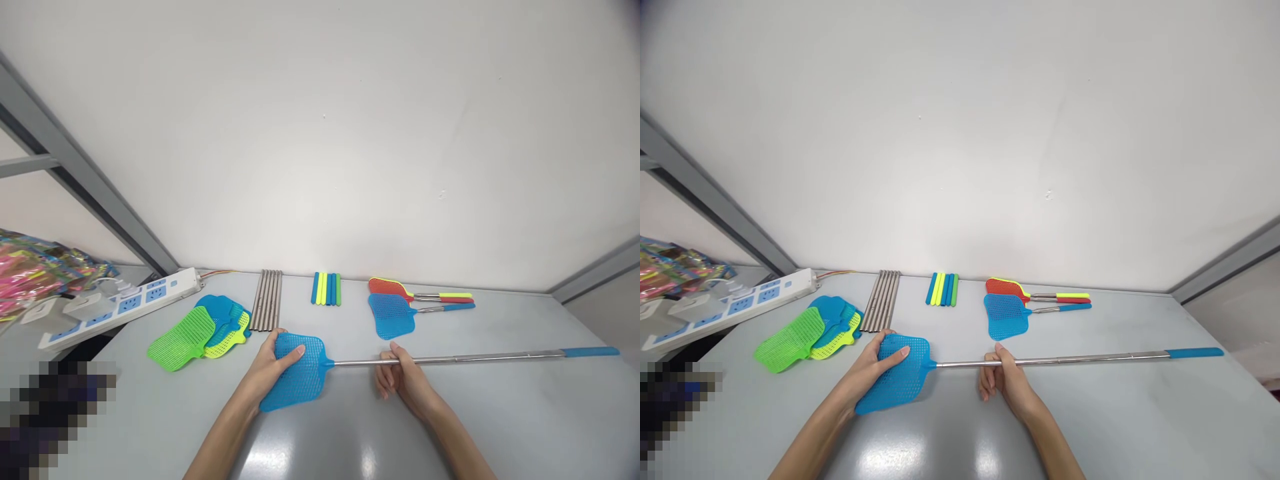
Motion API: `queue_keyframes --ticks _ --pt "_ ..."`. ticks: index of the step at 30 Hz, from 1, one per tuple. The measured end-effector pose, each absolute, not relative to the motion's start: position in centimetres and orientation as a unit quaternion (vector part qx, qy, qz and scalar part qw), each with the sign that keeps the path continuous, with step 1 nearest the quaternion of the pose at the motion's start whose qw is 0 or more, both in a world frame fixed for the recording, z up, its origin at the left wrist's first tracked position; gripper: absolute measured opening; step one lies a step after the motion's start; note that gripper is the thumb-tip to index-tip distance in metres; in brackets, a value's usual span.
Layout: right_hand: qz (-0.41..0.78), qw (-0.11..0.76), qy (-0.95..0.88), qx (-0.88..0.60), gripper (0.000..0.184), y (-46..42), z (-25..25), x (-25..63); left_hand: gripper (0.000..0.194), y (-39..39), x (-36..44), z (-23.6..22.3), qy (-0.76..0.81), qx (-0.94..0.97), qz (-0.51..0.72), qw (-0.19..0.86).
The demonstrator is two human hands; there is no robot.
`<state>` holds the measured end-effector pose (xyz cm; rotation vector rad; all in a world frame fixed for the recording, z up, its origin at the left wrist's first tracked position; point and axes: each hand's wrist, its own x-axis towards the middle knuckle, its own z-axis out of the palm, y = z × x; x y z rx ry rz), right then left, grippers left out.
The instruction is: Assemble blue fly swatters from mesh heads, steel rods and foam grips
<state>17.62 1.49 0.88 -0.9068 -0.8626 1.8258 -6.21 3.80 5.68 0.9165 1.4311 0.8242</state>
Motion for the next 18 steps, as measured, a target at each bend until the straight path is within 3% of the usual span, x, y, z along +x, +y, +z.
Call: queue_keyframes --ticks 18 --pt "0.735 0.451 -0.353 -0.363 0.053 1.45 0.66 17.45 0.042 3.56 -5.59 5.38 0.602 0.376 0.369 0.600"
